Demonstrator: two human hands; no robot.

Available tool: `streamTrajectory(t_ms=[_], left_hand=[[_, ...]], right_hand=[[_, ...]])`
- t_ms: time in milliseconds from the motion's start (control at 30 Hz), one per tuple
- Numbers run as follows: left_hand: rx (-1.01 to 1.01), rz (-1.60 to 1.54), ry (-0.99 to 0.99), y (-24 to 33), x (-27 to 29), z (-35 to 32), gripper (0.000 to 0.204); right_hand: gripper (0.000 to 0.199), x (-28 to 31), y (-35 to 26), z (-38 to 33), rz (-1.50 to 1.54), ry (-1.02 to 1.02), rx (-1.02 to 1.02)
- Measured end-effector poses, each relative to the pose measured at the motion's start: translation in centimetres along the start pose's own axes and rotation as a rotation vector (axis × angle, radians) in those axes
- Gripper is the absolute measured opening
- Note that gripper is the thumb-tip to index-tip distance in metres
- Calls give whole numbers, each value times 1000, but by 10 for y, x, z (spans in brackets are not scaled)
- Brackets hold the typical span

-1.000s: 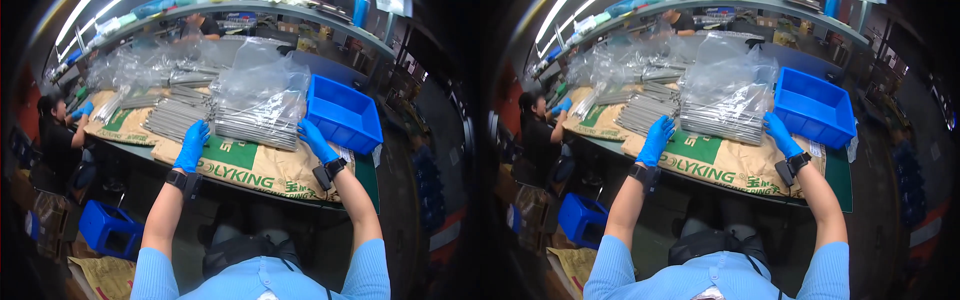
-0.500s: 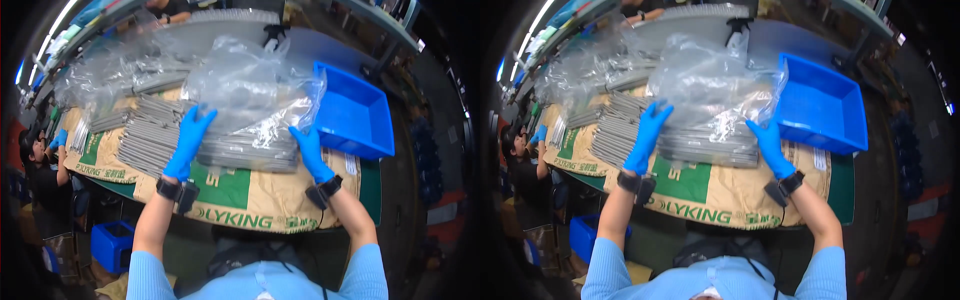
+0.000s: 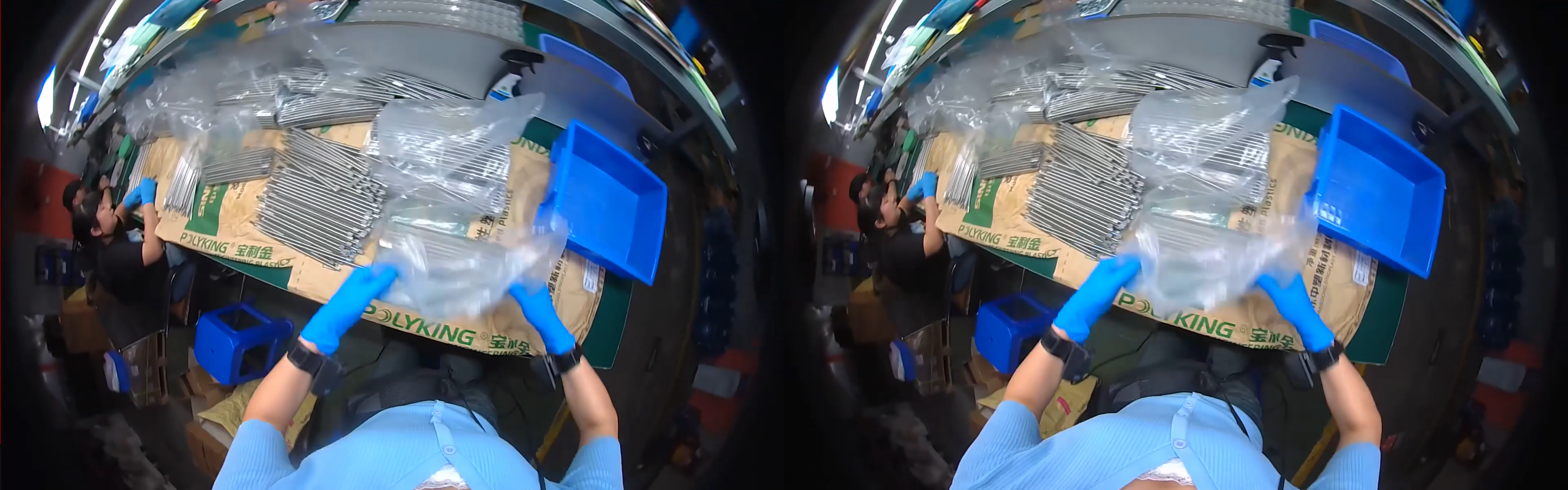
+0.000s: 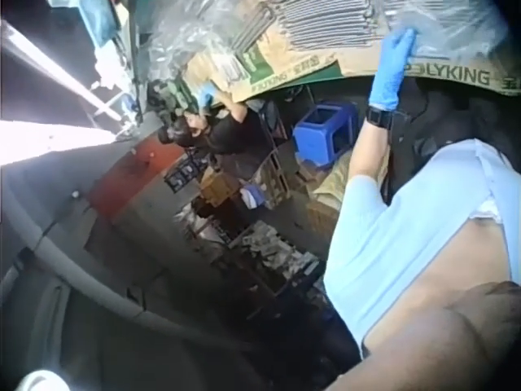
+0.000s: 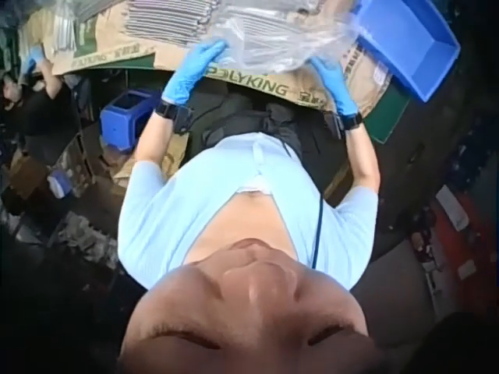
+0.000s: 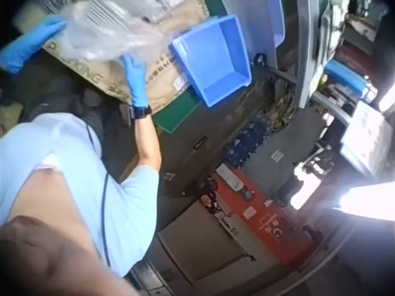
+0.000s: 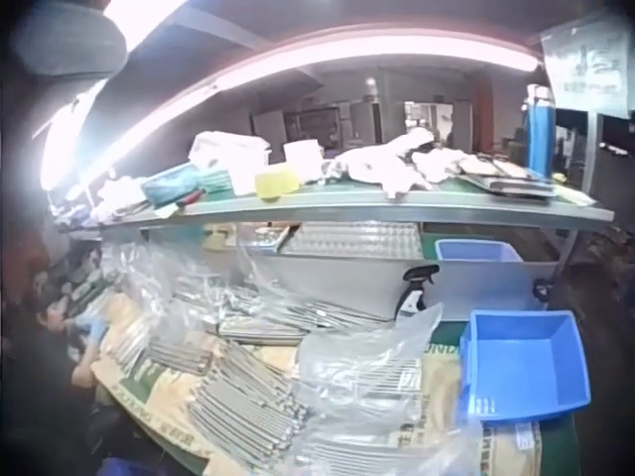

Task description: The person moves a blue bin, empties a plastic bag of metal rods onto the table, and gathers the rods into a bundle. They then align the bundle by hand and place it into the blue bin.

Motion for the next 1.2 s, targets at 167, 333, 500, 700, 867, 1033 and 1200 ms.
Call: streamTrajectory(t_ms=[167, 333, 500, 700, 867, 1033, 1200], left_hand=[[21, 205, -263, -64, -18, -33, 26], [-312, 159, -200, -41, -20, -50, 25], [35, -241, 104, -20, 7, -40, 25], [-75, -273, 49, 50, 5, -62, 25], [-15, -367, 28, 81, -9, -70, 22], [-38, -403, 90, 103, -16, 6, 25], [-177, -360, 79, 140, 11, 108, 30]], right_hand=[[21, -54, 18, -63, 46, -280, -98], [22, -57, 18, -63, -27, -229, -100], [27, -35, 4, -53, 121, 128, -349], [34, -12, -48, -36, 212, 192, -328], [38, 8, -74, -25, 252, 222, -355], [38, 20, -10, -10, 264, 321, -565], [33, 34, 35, 43, 343, 432, -443]])
Point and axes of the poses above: each hand's wrist, its own z-axis towards the middle knuckle, its own x-axis out of the back of the hand, y = z × x, the point moved 9 cm from there along z, towards the middle knuckle, and after that the axes turned 15 degrees about x, right-handed, at the moved point
